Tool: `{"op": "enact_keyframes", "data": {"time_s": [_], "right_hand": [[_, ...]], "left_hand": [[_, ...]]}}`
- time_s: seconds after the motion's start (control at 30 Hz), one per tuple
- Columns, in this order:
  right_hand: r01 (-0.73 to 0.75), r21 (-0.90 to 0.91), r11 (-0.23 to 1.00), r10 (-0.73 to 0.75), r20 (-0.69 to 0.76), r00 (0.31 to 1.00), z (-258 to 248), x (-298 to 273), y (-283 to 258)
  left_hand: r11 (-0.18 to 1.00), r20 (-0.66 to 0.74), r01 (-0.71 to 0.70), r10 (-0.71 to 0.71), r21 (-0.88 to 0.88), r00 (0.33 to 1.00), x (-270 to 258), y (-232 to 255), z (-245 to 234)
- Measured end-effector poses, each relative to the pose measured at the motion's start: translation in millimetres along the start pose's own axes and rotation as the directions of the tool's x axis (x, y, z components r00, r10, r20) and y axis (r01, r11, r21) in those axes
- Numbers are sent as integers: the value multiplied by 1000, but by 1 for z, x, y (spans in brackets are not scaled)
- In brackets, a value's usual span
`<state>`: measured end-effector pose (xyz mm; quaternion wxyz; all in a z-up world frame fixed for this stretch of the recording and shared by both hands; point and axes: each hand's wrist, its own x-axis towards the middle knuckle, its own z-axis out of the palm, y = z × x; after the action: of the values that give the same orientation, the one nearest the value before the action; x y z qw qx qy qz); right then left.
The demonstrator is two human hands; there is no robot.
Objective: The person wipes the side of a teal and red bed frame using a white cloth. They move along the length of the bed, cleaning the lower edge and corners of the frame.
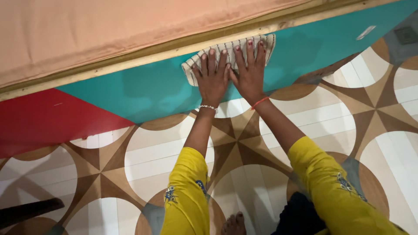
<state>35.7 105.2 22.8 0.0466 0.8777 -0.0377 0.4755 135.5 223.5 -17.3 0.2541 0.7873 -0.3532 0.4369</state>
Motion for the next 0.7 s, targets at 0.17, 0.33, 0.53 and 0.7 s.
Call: {"op": "enact_keyframes", "data": {"time_s": [0.17, 0.33, 0.53, 0.7], "right_hand": [[-36, -29, 999, 38, 97, 995, -4, 0, -1], [-30, 5, 1000, 30, 72, 997, 16, -13, -10], [-41, 18, 999, 39, 128, 991, 51, -62, -24], [-11, 14, 1000, 8, 186, 983, 71, -102, -30]], "left_hand": [[999, 92, 29, -27, -19, 995, -6, 5, 3], [996, 46, -61, 58, 64, 997, -21, -14, 10], [996, 167, -94, 93, 2, 982, -71, -41, 17], [995, 235, -98, 98, -11, 967, -115, -52, 27]]}}
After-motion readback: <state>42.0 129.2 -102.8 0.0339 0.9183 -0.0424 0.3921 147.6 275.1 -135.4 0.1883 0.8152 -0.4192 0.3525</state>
